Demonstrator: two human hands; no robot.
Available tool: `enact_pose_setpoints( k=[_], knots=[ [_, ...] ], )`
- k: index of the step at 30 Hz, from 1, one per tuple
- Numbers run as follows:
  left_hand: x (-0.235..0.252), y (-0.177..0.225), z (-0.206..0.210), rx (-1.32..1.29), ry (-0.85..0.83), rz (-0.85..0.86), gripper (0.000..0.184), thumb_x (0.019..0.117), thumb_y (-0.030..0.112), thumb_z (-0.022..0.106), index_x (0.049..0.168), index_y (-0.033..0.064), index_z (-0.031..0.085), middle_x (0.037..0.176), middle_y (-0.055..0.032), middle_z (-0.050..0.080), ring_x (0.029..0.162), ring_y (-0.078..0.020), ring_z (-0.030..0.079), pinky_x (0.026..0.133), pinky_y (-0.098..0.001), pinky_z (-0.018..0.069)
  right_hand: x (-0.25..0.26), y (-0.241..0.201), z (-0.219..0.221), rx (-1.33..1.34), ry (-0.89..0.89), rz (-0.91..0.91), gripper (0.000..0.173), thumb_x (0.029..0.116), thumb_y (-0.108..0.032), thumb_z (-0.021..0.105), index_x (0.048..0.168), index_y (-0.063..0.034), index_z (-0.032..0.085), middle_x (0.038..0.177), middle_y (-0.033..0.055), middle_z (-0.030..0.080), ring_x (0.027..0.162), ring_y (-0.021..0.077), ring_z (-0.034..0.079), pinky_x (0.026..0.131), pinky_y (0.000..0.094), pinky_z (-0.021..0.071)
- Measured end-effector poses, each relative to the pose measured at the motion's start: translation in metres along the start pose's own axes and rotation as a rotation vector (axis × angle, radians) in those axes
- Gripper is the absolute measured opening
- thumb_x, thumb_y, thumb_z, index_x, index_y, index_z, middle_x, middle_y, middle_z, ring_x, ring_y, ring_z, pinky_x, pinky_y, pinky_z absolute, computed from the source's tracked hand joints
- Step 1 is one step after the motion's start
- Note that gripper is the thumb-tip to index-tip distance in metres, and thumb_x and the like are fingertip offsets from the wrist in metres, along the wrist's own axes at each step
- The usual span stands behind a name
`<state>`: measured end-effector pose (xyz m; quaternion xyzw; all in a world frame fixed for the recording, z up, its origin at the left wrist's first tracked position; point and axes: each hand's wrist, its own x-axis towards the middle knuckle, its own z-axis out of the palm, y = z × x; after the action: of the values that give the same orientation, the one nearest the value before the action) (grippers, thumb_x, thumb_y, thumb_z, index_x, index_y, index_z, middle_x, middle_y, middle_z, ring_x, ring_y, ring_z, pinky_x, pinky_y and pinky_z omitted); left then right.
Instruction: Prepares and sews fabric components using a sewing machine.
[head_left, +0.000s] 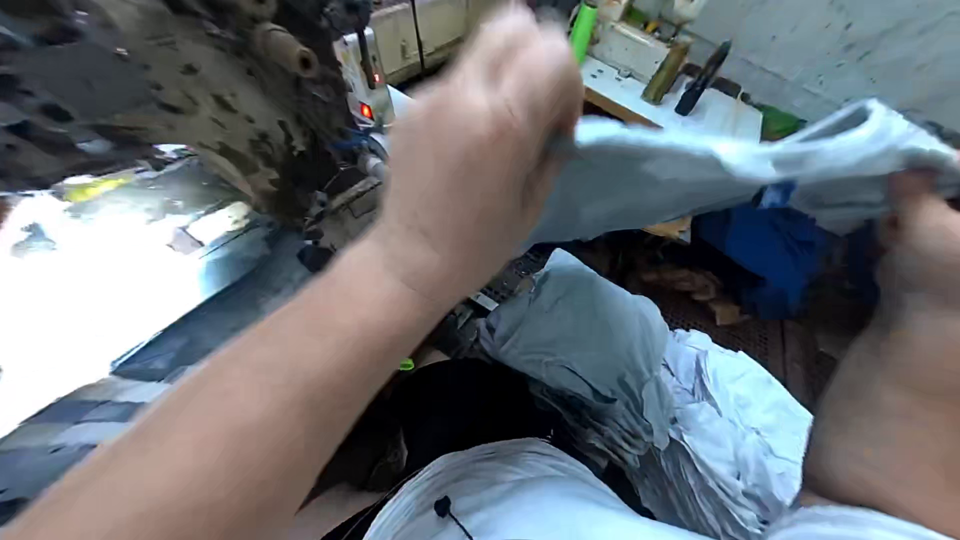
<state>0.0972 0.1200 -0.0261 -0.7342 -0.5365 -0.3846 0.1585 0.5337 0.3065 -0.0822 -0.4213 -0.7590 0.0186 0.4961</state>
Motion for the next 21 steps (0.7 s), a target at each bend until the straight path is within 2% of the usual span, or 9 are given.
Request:
enact_pose_setpoints(
  k=[4, 6, 8, 11, 13, 15, 17, 19, 21],
  knots=[
    [-0.051, -0.013, 0.107, -0.202, -0.339, -0.012, 0.004, 0.092, 0.003, 0.067, 0.093, 0.0032, 0.07, 0.097, -0.0156, 0.069, 0.095, -0.0343, 0.068, 0.083, -0.0543, 0.0551, -0.061, 0.02, -0.045, -0.047, -0.345, 0.238, 0.033, 0.085, -0.02, 0.068, 0.11, 0.0007, 0.067, 0.098, 0.0069, 0.068, 0.081, 0.003, 0.062, 0.074, 0.0256, 0.0555],
    [-0.087, -0.02, 0.151, -0.238, -0.542, -0.082, 0.006, 0.0927, 0.004, 0.067, 0.096, 0.0051, 0.072, 0.101, -0.0143, 0.07, 0.101, -0.0336, 0.068, 0.092, -0.0563, 0.0512, -0.097, 0.026, -0.037, -0.116, -0.566, 0.358, 0.031, 0.0797, -0.012, 0.069, 0.106, 0.005, 0.068, 0.096, 0.0143, 0.069, 0.081, 0.0137, 0.063, 0.074, 0.0373, 0.0547],
    [-0.123, -0.025, 0.183, -0.27, -0.748, -0.157, 0.015, 0.0975, 0.003, 0.06, 0.106, 0.0022, 0.072, 0.108, -0.0177, 0.069, 0.109, -0.0361, 0.066, 0.101, -0.0577, 0.047, -0.135, 0.033, -0.018, -0.178, -0.83, 0.514, 0.022, 0.0839, -0.004, 0.076, 0.104, 0.0052, 0.07, 0.095, 0.0204, 0.07, 0.083, 0.0291, 0.067, 0.076, 0.0532, 0.0559],
    [-0.172, -0.026, 0.203, -0.279, -1.085, -0.229, 0.024, 0.0985, -0.002, 0.054, 0.118, -0.0021, 0.067, 0.122, -0.0249, 0.064, 0.12, -0.0436, 0.06, 0.105, -0.0632, 0.0426, -0.202, 0.034, 0.028, -0.277, -1.384, 0.665, 0.027, 0.0903, -0.014, 0.078, 0.11, 0.0043, 0.072, 0.105, 0.0261, 0.07, 0.101, 0.0417, 0.068, 0.095, 0.0632, 0.0507],
    [-0.199, -0.025, 0.198, -0.232, -1.327, -0.217, 0.027, 0.0968, -0.001, 0.057, 0.122, -0.0016, 0.067, 0.129, -0.0259, 0.062, 0.124, -0.0462, 0.058, 0.102, -0.066, 0.0445, -0.252, 0.028, 0.059, -0.277, -1.849, 0.662, 0.038, 0.0915, -0.026, 0.078, 0.12, -0.0014, 0.072, 0.103, 0.0223, 0.072, 0.091, 0.0363, 0.069, 0.088, 0.059, 0.0537],
    [-0.211, -0.024, 0.174, -0.188, -1.517, -0.198, 0.029, 0.0986, 0.005, 0.059, 0.127, 0.0001, 0.065, 0.137, -0.0246, 0.058, 0.129, -0.046, 0.054, 0.105, -0.0661, 0.0427, -0.28, 0.01, 0.083, -0.253, -2.141, 0.71, 0.042, 0.0923, -0.034, 0.078, 0.126, -0.0082, 0.07, 0.096, 0.0139, 0.072, 0.072, 0.0223, 0.062, 0.07, 0.0448, 0.0521],
    [-0.218, -0.02, 0.138, -0.212, -1.528, -0.235, 0.03, 0.099, 0.011, 0.062, 0.127, 0.0021, 0.066, 0.136, -0.0236, 0.059, 0.126, -0.0462, 0.056, 0.101, -0.0674, 0.0459, -0.264, -0.015, 0.103, -0.25, -2.175, 0.639, 0.036, 0.0946, -0.031, 0.075, 0.119, -0.0041, 0.072, 0.099, 0.0166, 0.074, 0.081, 0.0281, 0.068, 0.08, 0.0515, 0.0545],
    [-0.237, -0.02, 0.091, -0.291, -1.405, -0.334, 0.026, 0.0982, 0.017, 0.066, 0.121, 0.0047, 0.07, 0.129, -0.0217, 0.064, 0.12, -0.0439, 0.062, 0.096, -0.067, 0.0498, -0.236, -0.038, 0.133, -0.203, -2.067, 0.393, 0.03, 0.0968, -0.027, 0.071, 0.111, -0.0016, 0.075, 0.1, 0.0204, 0.074, 0.092, 0.0367, 0.072, 0.09, 0.0618, 0.0542],
    [-0.259, -0.019, 0.039, -0.38, -1.288, -0.468, 0.025, 0.0991, 0.019, 0.066, 0.12, 0.0052, 0.071, 0.124, -0.0194, 0.067, 0.117, -0.0395, 0.064, 0.096, -0.0634, 0.051, -0.211, -0.072, 0.18, -0.118, -1.924, 0.18, 0.026, 0.1005, -0.016, 0.063, 0.117, 0.0014, 0.073, 0.103, 0.0238, 0.074, 0.096, 0.0403, 0.071, 0.092, 0.0636, 0.053]
  ],
)
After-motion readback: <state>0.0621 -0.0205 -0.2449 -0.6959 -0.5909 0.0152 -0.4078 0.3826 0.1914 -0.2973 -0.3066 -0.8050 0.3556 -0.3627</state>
